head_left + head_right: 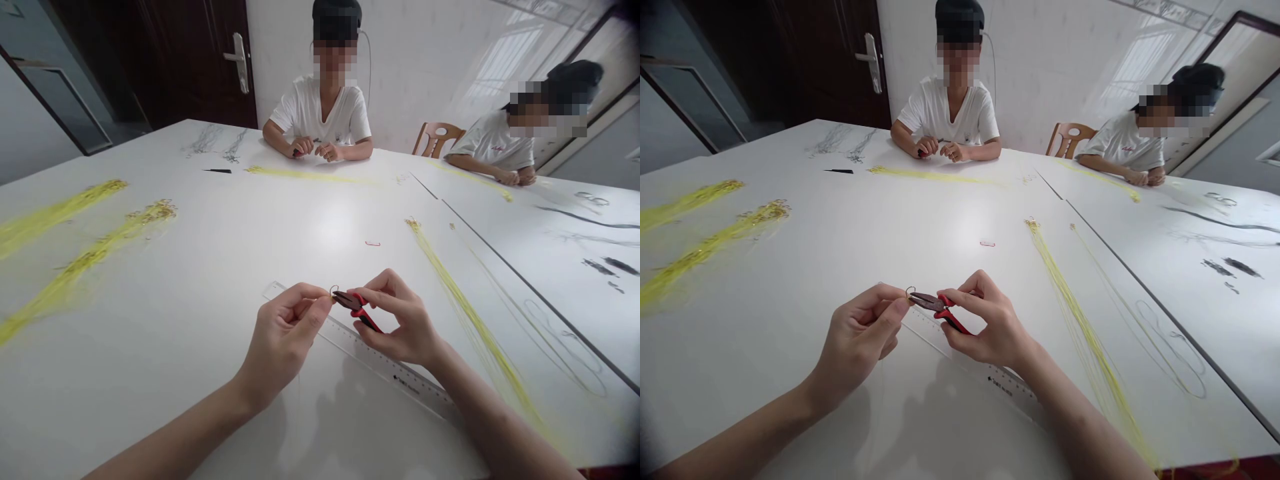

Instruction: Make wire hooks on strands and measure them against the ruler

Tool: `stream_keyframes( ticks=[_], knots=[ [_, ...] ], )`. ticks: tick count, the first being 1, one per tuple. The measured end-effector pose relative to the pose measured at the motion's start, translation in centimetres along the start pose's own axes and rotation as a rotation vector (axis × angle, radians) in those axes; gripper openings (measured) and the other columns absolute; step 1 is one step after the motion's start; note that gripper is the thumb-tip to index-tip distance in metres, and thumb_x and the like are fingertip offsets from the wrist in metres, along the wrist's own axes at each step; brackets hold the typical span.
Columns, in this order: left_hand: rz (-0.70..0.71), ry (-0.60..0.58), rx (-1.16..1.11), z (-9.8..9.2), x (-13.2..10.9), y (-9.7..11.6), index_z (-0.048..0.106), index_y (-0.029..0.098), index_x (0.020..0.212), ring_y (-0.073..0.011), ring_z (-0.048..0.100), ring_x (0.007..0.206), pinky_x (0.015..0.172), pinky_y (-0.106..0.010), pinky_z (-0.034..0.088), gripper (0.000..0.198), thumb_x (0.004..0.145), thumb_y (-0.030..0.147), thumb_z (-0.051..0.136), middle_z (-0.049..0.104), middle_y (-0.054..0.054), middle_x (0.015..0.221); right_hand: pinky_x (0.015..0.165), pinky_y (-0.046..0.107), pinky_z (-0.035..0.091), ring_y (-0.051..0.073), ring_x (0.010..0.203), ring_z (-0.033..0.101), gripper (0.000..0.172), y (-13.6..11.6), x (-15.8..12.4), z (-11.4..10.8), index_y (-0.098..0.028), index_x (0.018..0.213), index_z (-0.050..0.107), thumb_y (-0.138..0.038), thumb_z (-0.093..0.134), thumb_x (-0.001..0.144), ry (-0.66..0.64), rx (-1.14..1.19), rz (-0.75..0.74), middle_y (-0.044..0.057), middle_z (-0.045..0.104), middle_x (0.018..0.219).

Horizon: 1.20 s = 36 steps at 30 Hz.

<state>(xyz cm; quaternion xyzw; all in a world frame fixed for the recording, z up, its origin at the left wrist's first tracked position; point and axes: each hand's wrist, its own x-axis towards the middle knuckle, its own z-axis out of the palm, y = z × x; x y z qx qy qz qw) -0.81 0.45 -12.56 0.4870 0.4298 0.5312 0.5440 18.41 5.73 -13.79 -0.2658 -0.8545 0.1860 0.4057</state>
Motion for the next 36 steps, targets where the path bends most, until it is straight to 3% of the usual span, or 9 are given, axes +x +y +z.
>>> stream_keyframes(
  ticks=[28,33,36],
  knots=[
    [-0.116,-0.005,-0.092,0.0,0.0,0.3,0.053,0.021,0.076,-0.0034,0.011,0.040,0.034,-0.012,0.016,0.022,0.086,0.041,0.054,0.016,0.011,0.047,0.056,0.029,0.045,0.013,0.071,0.049,0.037,-0.5,0.1,0.1,-0.029,0.110,0.060,-0.015,0.059,0.075,-0.016,-0.062,0.067,0.002,0.049,0.082],
    [-0.142,0.077,-0.094,-0.1,0.2,0.2,0.053,0.021,0.073,-0.0033,0.008,0.041,0.033,-0.013,0.015,0.023,0.084,0.040,0.058,0.016,0.011,0.047,0.060,0.029,0.048,0.013,0.074,0.052,0.032,0.2,0.4,-1.5,-0.026,0.108,0.059,-0.027,0.058,0.076,0.010,-0.097,0.088,0.003,0.052,0.089],
    [-0.153,0.127,-0.087,-0.1,0.3,0.3,0.054,0.021,0.072,-0.0035,0.007,0.041,0.034,-0.013,0.015,0.023,0.083,0.040,0.058,0.015,0.011,0.047,0.065,0.033,0.048,0.015,0.078,0.051,0.030,2.5,0.3,-3.2,-0.022,0.108,0.057,-0.033,0.054,0.080,0.123,-0.259,0.227,0.006,0.050,0.095]
  ],
)
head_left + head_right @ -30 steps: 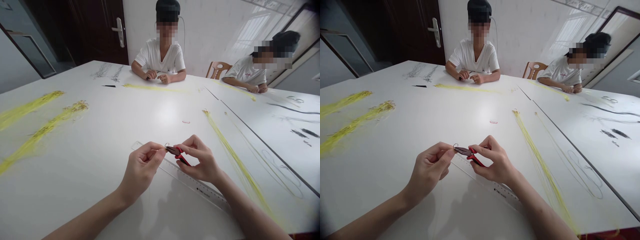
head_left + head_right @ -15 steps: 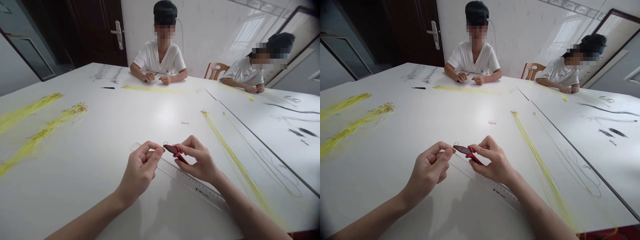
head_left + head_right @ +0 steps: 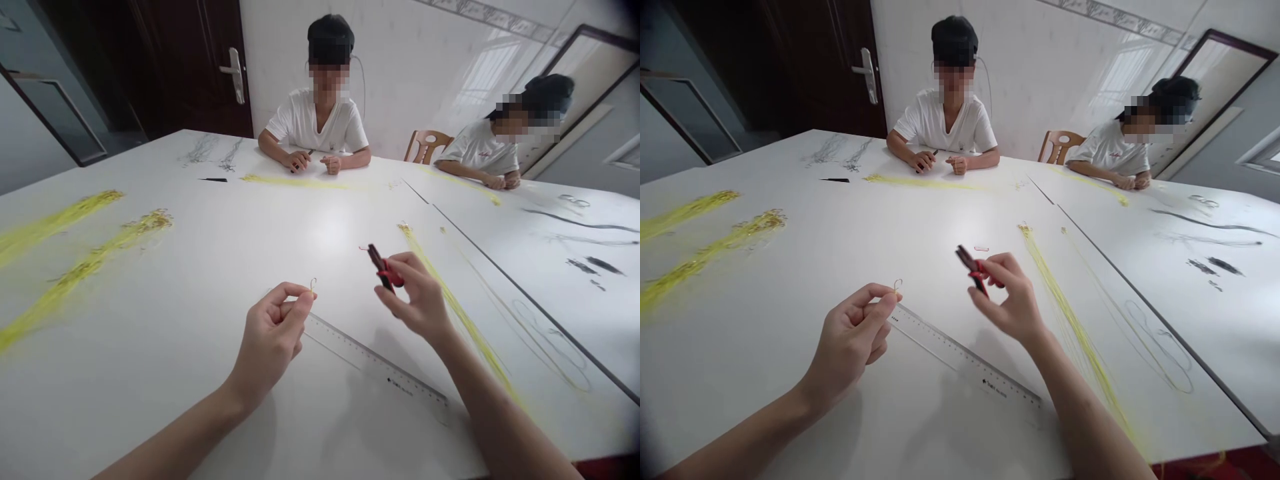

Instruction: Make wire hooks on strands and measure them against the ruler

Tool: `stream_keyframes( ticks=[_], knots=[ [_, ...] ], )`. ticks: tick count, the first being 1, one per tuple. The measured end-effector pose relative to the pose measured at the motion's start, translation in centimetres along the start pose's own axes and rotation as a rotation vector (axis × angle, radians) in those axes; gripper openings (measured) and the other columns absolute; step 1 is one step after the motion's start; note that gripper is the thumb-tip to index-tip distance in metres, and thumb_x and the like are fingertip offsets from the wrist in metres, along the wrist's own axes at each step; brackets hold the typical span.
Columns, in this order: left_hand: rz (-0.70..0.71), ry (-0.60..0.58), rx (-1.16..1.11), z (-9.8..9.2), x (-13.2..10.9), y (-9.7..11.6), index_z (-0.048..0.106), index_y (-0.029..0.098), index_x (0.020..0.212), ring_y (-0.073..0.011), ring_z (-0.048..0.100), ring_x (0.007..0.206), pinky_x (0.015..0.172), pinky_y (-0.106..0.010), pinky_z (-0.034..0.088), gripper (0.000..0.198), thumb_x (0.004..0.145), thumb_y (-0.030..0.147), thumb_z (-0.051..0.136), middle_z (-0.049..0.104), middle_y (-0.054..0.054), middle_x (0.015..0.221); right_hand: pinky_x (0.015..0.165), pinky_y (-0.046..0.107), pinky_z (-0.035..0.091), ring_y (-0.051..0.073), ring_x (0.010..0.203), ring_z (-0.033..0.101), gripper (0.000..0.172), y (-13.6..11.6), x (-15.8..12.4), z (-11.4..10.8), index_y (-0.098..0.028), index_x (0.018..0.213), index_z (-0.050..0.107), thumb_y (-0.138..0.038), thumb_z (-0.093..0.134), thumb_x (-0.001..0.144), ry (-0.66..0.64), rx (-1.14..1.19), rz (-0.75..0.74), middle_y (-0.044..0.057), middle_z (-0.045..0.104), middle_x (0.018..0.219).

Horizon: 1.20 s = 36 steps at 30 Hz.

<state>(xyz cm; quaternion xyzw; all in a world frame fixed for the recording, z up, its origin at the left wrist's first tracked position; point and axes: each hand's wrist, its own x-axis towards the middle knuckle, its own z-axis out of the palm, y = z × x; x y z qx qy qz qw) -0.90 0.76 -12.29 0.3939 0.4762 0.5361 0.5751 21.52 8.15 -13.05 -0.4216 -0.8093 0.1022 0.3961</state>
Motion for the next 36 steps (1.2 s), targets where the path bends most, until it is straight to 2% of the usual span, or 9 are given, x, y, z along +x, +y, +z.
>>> stream_keyframes(
  ticks=[3,8,18,22,23,26,28,31,36],
  knots=[
    [-0.016,0.052,0.012,0.3,-0.1,0.2,0.055,0.020,0.071,-0.0038,0.006,0.042,0.034,-0.014,0.013,0.022,0.082,0.038,0.059,0.014,0.011,0.046,0.072,0.038,0.048,0.015,0.079,0.051,0.031,3.5,0.4,-0.6,-0.019,0.108,0.057,-0.034,0.056,0.081,0.039,-0.240,0.198,0.007,0.050,0.099],
    [-0.043,0.122,0.028,1.0,-0.3,0.7,0.056,0.020,0.070,-0.0046,0.006,0.043,0.036,-0.015,0.011,0.022,0.079,0.039,0.062,0.012,0.011,0.047,0.084,0.041,0.047,0.018,0.096,0.055,0.029,7.1,0.4,-0.6,-0.016,0.107,0.055,-0.036,0.055,0.086,-0.062,-0.548,0.428,0.007,0.055,0.109],
    [-0.060,0.146,0.051,0.5,0.1,0.0,0.057,0.019,0.070,-0.0042,0.007,0.044,0.035,-0.015,0.013,0.039,0.064,0.055,0.071,0.011,0.011,0.050,0.088,0.043,0.046,0.020,0.102,0.054,0.033,5.4,1.0,-0.5,-0.016,0.112,0.054,-0.038,0.052,0.088,-0.097,-0.706,0.580,0.007,0.055,0.116],
    [-0.055,0.135,0.057,0.8,0.0,0.3,0.057,0.019,0.070,-0.0045,0.007,0.045,0.036,-0.014,0.012,0.038,0.066,0.054,0.070,0.011,0.010,0.051,0.095,0.048,0.037,0.026,0.114,0.046,0.045,1.6,1.0,-0.7,-0.014,0.120,0.049,-0.047,0.043,0.090,-0.086,-0.634,0.466,0.014,0.049,0.123],
    [-0.054,0.132,0.060,0.9,-0.1,0.4,0.058,0.019,0.071,-0.0047,0.007,0.045,0.037,-0.014,0.012,0.036,0.067,0.053,0.069,0.011,0.010,0.051,0.095,0.045,0.037,0.025,0.113,0.046,0.048,0.3,0.8,-0.4,-0.014,0.122,0.049,-0.049,0.040,0.090,-0.120,-0.590,0.396,0.015,0.050,0.122],
    [-0.042,0.135,0.056,1.1,-0.2,0.6,0.057,0.019,0.072,-0.0048,0.007,0.045,0.037,-0.015,0.012,0.033,0.070,0.050,0.068,0.011,0.010,0.050,0.084,0.028,0.043,0.016,0.097,0.054,0.046,-3.5,-0.4,1.4,-0.025,0.113,0.057,-0.058,0.051,0.081,-0.333,-0.427,0.135,0.004,0.059,0.107],
    [-0.033,0.146,0.048,1.0,-0.2,0.6,0.057,0.019,0.072,-0.0049,0.008,0.045,0.037,-0.015,0.013,0.032,0.070,0.049,0.068,0.011,0.010,0.050,0.079,0.029,0.045,0.018,0.092,0.055,0.052,-5.0,-1.3,2.7,-0.022,0.105,0.061,-0.062,0.059,0.072,-0.426,-0.394,0.042,0.005,0.060,0.100],
    [-0.019,0.162,0.041,0.7,0.1,0.4,0.056,0.019,0.072,-0.0050,0.008,0.045,0.037,-0.014,0.013,0.034,0.069,0.050,0.068,0.011,0.010,0.052,0.075,0.033,0.047,0.021,0.090,0.054,0.052,-5.5,-2.1,3.8,-0.018,0.099,0.061,-0.061,0.062,0.070,-0.477,-0.414,-0.013,0.008,0.060,0.098],
    [0.027,0.170,0.058,0.6,0.4,-0.1,0.056,0.018,0.072,-0.0048,0.008,0.045,0.038,-0.014,0.011,0.037,0.068,0.053,0.067,0.011,0.010,0.052,0.069,0.030,0.047,0.019,0.084,0.055,0.042,-5.2,-2.4,4.0,-0.018,0.094,0.060,-0.054,0.064,0.073,-0.438,-0.490,-0.092,0.006,0.060,0.093]
  ],
)
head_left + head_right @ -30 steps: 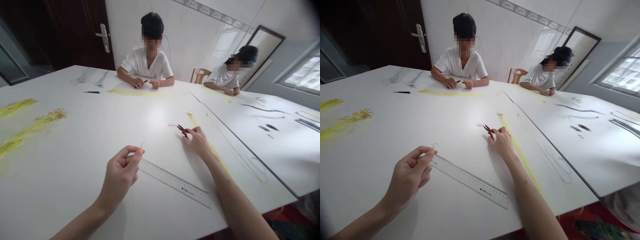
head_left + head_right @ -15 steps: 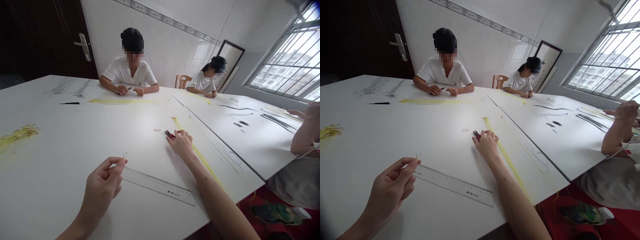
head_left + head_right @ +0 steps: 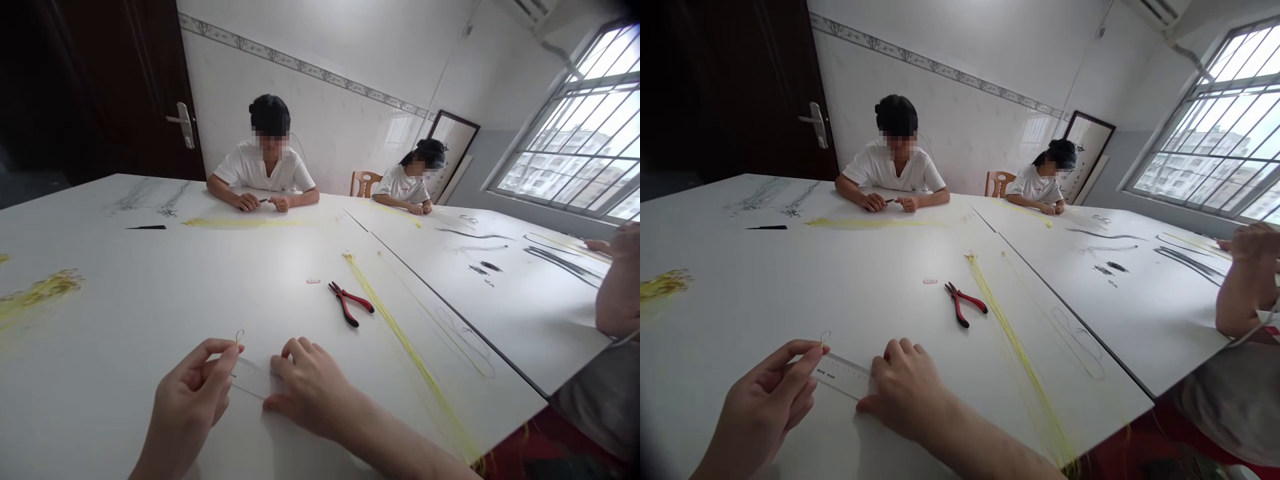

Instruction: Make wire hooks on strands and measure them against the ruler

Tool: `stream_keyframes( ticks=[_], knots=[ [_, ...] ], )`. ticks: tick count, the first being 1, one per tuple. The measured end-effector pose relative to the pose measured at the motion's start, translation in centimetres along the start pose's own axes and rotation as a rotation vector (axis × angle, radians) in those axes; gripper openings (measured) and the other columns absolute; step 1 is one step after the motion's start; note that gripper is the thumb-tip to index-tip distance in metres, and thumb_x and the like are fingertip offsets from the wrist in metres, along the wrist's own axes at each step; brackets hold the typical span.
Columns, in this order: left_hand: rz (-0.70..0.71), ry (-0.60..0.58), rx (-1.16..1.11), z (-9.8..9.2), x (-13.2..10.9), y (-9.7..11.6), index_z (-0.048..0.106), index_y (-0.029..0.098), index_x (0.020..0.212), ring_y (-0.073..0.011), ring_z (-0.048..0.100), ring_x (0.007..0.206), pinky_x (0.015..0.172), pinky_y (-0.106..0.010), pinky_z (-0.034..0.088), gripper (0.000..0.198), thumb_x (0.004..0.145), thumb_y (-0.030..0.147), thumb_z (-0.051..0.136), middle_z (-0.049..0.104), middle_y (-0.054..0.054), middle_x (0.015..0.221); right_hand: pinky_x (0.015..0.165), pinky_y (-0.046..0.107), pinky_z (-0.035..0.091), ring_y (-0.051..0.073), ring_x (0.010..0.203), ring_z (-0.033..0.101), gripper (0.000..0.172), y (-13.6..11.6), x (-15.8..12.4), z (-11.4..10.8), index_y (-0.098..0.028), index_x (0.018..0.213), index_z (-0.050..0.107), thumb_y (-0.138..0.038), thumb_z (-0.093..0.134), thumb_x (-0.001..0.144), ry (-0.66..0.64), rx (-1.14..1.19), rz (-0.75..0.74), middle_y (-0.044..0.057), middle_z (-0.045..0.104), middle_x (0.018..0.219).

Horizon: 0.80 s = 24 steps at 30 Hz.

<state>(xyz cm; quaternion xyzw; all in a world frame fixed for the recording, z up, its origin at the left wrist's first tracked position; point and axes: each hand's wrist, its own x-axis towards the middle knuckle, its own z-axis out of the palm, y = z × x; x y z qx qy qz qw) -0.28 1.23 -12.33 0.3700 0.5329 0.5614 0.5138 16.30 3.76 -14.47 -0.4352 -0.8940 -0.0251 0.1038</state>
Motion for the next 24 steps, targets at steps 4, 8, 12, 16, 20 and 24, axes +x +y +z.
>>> stream_keyframes(
  ticks=[4,8,12,16,20,24],
  knots=[
    [0.046,-0.008,0.012,0.3,-0.2,0.2,0.055,0.017,0.070,-0.0049,0.008,0.045,0.039,-0.015,0.010,0.036,0.071,0.052,0.064,0.012,0.010,0.052,0.054,0.026,0.042,0.017,0.069,0.054,0.018,-0.8,-0.1,0.9,-0.016,0.080,0.060,-0.032,0.066,0.075,0.111,-0.101,-0.074,0.003,0.058,0.075],
    [0.064,0.004,-0.003,0.5,-0.6,0.8,0.053,0.018,0.068,-0.0049,0.006,0.046,0.039,-0.016,0.009,0.032,0.074,0.048,0.062,0.012,0.011,0.051,0.045,0.027,0.034,0.017,0.059,0.049,0.006,-1.7,-0.1,2.4,-0.015,0.071,0.057,-0.009,0.060,0.070,0.281,-0.203,-0.103,0.004,0.054,0.065],
    [0.093,0.040,-0.024,0.4,-0.8,1.3,0.052,0.018,0.069,-0.0043,0.007,0.044,0.040,-0.017,0.008,0.031,0.073,0.047,0.063,0.013,0.012,0.048,0.045,0.028,0.032,0.017,0.056,0.047,0.021,-1.5,-0.1,1.9,-0.018,0.061,0.051,0.002,0.049,0.066,0.480,-0.257,-0.029,0.003,0.051,0.061],
    [0.121,0.059,-0.063,0.1,-0.9,1.7,0.051,0.017,0.067,-0.0038,0.006,0.044,0.040,-0.018,0.008,0.033,0.072,0.047,0.064,0.013,0.012,0.049,0.050,0.027,0.036,0.015,0.058,0.046,0.022,-0.2,-0.5,-1.0,-0.015,0.083,0.059,-0.001,0.043,0.076,0.662,-0.283,0.091,0.004,0.050,0.068],
    [0.121,0.055,-0.098,-0.3,-0.6,1.9,0.051,0.017,0.066,-0.0035,0.004,0.044,0.040,-0.018,0.006,0.031,0.073,0.045,0.064,0.012,0.012,0.048,0.051,0.023,0.039,0.011,0.062,0.047,0.044,1.5,-0.9,-3.1,-0.015,0.126,0.047,-0.005,0.045,0.084,0.811,-0.252,0.099,0.006,0.052,0.083],
    [0.094,0.019,-0.084,-0.8,-0.2,1.7,0.051,0.017,0.064,-0.0031,0.004,0.043,0.038,-0.018,0.007,0.028,0.074,0.040,0.062,0.011,0.013,0.047,0.066,0.028,0.049,0.015,0.084,0.052,0.054,3.3,-0.9,-3.6,-0.020,0.134,0.040,-0.003,0.045,0.083,0.783,-0.104,-0.096,0.010,0.048,0.098]
  ],
)
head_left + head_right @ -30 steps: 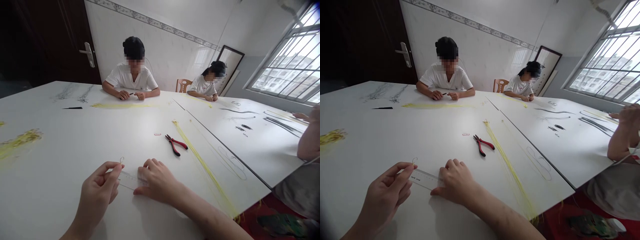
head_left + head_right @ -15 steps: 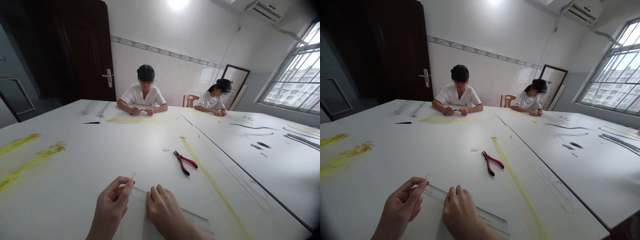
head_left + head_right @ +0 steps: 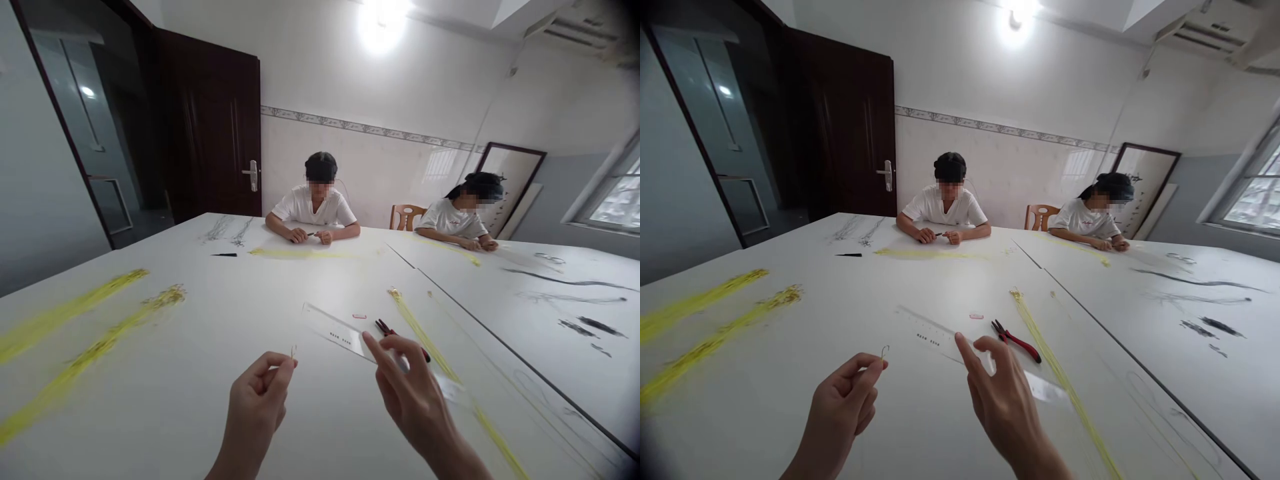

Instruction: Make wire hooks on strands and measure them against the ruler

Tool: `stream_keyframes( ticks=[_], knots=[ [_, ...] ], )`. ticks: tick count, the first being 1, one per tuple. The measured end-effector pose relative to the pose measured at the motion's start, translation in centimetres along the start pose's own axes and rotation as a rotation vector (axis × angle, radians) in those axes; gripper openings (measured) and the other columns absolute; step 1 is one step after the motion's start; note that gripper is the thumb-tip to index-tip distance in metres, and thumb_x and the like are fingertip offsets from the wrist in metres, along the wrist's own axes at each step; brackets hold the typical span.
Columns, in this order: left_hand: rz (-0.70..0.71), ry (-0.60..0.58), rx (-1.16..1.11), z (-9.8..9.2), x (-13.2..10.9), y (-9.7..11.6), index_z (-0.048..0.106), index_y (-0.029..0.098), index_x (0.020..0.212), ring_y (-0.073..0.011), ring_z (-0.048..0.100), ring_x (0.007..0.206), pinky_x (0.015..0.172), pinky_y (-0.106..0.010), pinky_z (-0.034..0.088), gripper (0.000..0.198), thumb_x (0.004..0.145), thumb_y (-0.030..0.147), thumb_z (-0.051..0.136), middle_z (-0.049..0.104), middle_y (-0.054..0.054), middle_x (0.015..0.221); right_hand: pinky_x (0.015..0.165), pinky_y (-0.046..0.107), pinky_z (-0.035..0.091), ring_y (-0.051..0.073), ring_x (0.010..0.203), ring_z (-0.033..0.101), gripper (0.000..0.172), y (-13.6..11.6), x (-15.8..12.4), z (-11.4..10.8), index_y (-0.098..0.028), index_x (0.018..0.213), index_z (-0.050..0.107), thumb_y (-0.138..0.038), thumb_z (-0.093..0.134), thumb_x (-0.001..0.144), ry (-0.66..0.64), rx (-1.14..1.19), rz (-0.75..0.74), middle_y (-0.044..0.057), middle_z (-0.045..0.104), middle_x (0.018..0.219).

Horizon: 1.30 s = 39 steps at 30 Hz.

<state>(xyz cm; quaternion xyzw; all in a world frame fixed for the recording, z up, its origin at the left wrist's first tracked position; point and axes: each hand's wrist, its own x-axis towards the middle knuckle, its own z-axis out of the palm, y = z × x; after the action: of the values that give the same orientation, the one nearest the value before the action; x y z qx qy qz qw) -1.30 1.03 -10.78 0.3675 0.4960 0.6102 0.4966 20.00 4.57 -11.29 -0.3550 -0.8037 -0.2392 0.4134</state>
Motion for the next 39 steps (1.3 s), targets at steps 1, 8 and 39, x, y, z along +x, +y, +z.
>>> stream_keyframes(
  ticks=[1,8,39],
  knots=[
    [0.007,-0.012,0.004,-0.1,0.1,-0.1,0.050,0.018,0.063,-0.0032,0.005,0.042,0.038,-0.018,0.008,0.027,0.076,0.039,0.061,0.012,0.012,0.047,0.070,0.030,0.050,0.016,0.089,0.052,0.056,0.4,0.0,0.0,-0.021,0.134,0.040,-0.003,0.046,0.082,-0.005,0.046,-0.028,0.010,0.048,0.101],
    [0.016,-0.040,0.031,-0.9,0.2,-0.5,0.047,0.018,0.061,-0.0042,0.008,0.043,0.038,-0.018,0.012,0.024,0.080,0.030,0.057,0.015,0.011,0.047,0.074,0.035,0.050,0.017,0.089,0.055,0.060,2.2,-0.3,0.1,-0.030,0.125,0.049,-0.001,0.051,0.074,-0.040,0.137,-0.069,0.006,0.051,0.100],
    [0.221,-0.577,0.492,-0.2,-0.1,-2.5,0.051,0.019,0.065,-0.0083,0.017,0.044,0.044,-0.023,0.014,0.018,0.080,0.029,0.051,0.018,0.010,0.047,0.052,0.022,0.035,0.010,0.060,0.048,0.022,-3.6,0.8,-0.7,-0.019,0.088,0.057,-0.004,0.042,0.079,-0.091,0.334,-0.078,0.002,0.057,0.075]
  ],
)
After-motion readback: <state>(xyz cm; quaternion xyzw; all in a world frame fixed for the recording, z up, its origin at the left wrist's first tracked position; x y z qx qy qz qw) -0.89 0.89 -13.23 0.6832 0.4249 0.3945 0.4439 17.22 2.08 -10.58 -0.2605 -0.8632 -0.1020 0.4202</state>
